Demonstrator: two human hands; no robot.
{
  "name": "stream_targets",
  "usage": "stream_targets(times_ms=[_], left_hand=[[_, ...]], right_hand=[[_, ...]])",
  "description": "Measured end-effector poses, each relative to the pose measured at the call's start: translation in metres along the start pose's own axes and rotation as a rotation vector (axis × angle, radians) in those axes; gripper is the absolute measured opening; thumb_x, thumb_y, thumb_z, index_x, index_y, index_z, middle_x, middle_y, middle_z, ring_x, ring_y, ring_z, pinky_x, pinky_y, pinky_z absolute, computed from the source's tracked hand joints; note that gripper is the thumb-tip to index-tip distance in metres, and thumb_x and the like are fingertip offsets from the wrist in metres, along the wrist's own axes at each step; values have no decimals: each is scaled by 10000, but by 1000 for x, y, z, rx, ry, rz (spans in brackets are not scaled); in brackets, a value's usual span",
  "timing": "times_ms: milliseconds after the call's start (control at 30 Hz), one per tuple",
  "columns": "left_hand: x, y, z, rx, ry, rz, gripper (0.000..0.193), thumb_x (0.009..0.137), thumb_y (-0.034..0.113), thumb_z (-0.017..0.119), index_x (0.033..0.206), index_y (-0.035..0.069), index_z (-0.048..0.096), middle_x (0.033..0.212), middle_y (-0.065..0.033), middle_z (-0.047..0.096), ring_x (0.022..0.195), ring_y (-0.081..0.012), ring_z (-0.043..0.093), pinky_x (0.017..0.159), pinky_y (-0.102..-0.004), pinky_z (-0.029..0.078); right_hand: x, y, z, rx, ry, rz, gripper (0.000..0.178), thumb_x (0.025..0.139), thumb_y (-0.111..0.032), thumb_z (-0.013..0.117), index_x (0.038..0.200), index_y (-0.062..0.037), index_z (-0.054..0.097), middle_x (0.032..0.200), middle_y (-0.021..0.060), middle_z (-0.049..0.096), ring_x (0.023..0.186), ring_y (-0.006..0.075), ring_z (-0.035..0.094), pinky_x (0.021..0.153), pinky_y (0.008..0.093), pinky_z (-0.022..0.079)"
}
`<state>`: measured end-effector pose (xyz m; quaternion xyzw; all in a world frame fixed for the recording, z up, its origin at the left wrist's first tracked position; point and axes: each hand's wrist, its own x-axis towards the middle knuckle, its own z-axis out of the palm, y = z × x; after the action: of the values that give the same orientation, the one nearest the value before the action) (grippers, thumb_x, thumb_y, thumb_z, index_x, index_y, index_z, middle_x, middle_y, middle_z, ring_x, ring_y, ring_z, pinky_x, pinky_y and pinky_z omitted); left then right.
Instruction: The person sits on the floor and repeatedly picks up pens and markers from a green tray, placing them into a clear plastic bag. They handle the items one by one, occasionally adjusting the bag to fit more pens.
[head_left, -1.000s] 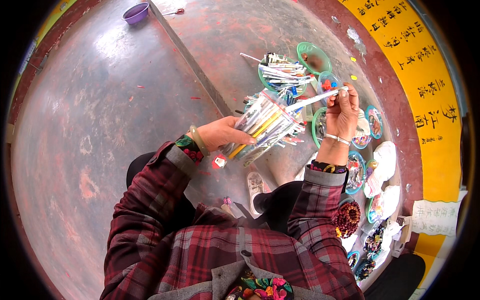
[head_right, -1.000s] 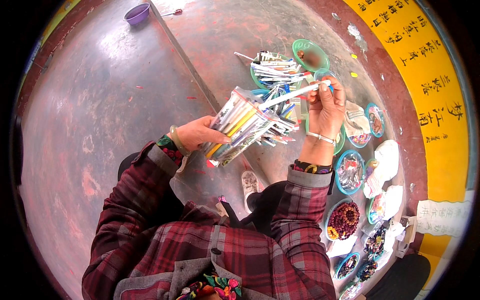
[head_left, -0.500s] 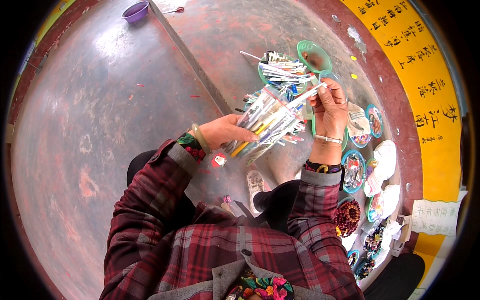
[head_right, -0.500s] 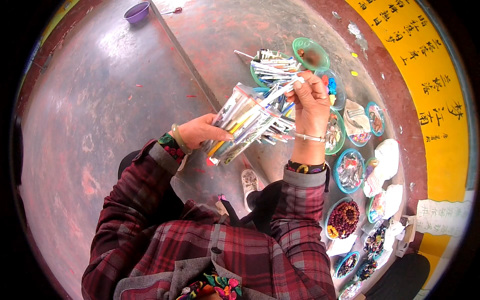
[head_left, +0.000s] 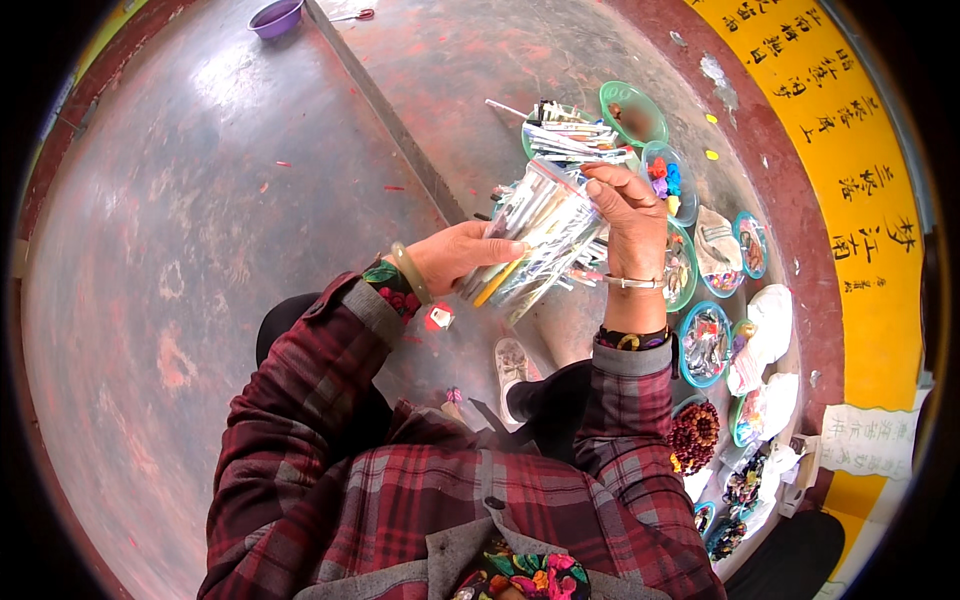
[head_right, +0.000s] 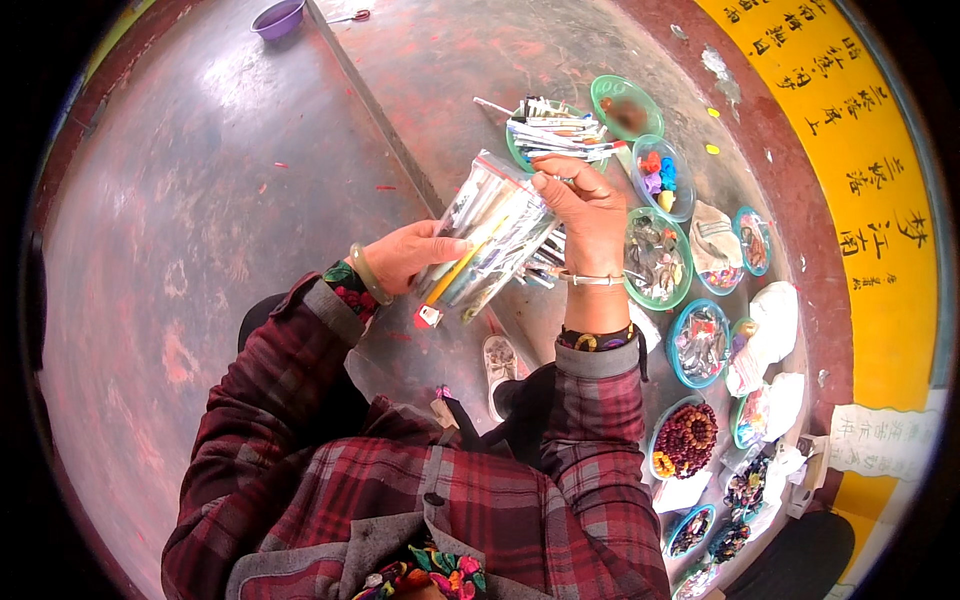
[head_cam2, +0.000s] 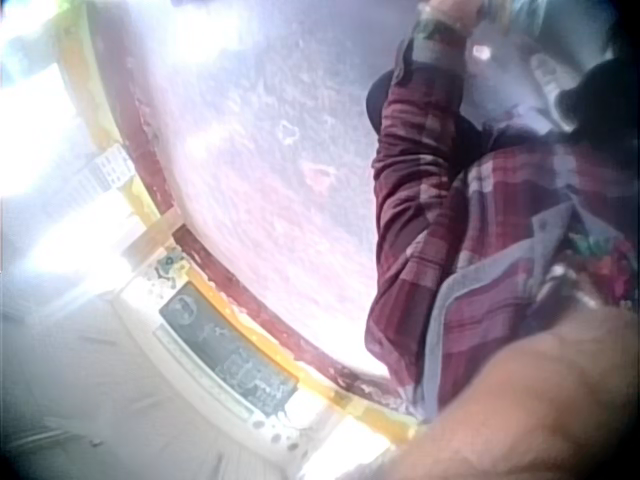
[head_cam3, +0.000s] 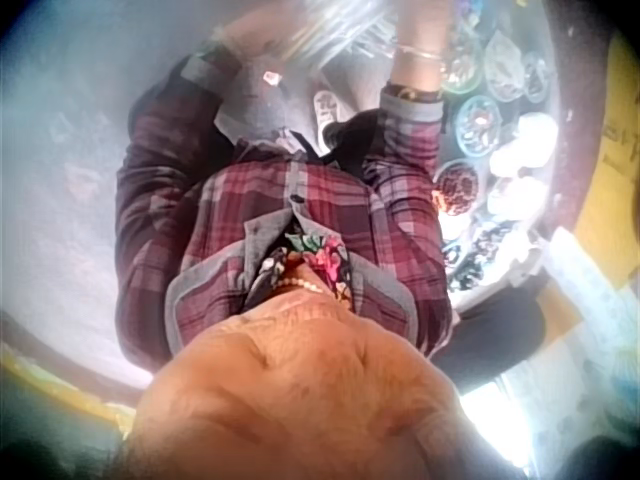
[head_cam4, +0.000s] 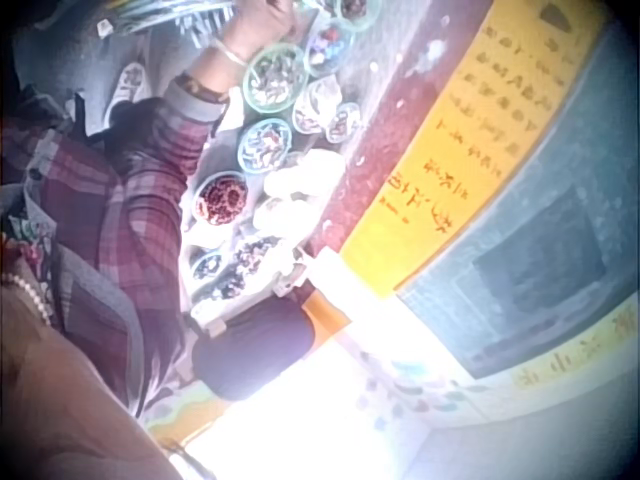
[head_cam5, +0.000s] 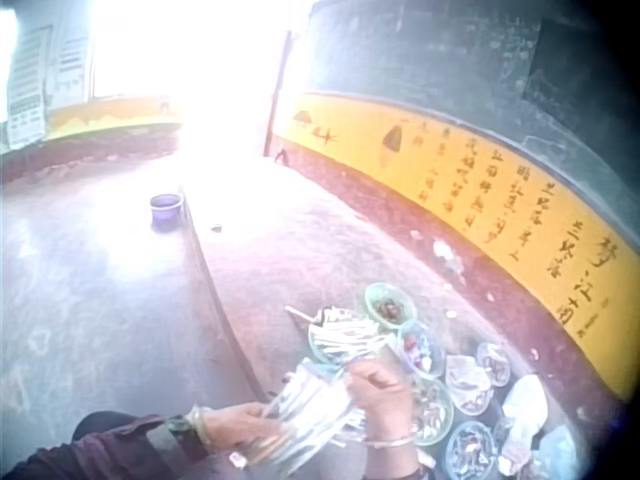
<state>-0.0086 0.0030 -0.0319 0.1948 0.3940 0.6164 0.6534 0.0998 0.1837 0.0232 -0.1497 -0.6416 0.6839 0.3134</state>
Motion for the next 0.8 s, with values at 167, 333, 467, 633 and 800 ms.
stream_targets(times_ms=[167, 333, 467, 633, 800], left_hand=[[0, 2, 2, -26, 4, 29, 434, 838, 232, 631, 1151, -39, 502, 1051, -98, 596, 897, -147, 592, 818, -284, 481], [1, 0, -2, -37, 7, 30, 438, 833, 218, 634, 1160, -36, 494, 1053, -99, 596, 907, -149, 594, 819, -286, 485], [2, 0, -2, -39, 16, 23, 438, 832, 201, 630, 1174, -33, 485, 1065, -99, 592, 912, -150, 594, 822, -286, 485], [2, 1, -1, 14, 46, 10, 395, 832, 180, 623, 1151, -25, 512, 1039, -87, 606, 901, -143, 599, 810, -280, 488], [-1, 10, -1, 25, 148, 140, 324, 848, 171, 600, 1114, -7, 553, 1004, -66, 619, 874, -133, 608, 765, -267, 497]], right_hand=[[-3, 0, 7, -128, -62, -45, 112, 778, -52, 669, 874, 3, 686, 984, 82, 647, 876, 115, 576, 777, 249, 444], [-1, -1, 7, -236, -116, -131, 266, 880, -242, 577, 899, -1, 688, 1058, 125, 625, 983, 168, 559, 855, 284, 418], [-2, -2, 8, -351, -131, -158, 342, 905, -301, 528, 905, 1, 689, 1093, 146, 608, 1050, 185, 529, 899, 296, 394], [-1, -3, 7, -513, -172, -238, 346, 904, -317, 526, 1009, -16, 660, 1095, 127, 609, 1026, 181, 539, 887, 281, 401], [1, 1, 9, -321, -99, -128, 443, 911, -344, 501, 1187, -1, 547, 1167, 121, 574, 1102, 196, 513, 924, 307, 383]])
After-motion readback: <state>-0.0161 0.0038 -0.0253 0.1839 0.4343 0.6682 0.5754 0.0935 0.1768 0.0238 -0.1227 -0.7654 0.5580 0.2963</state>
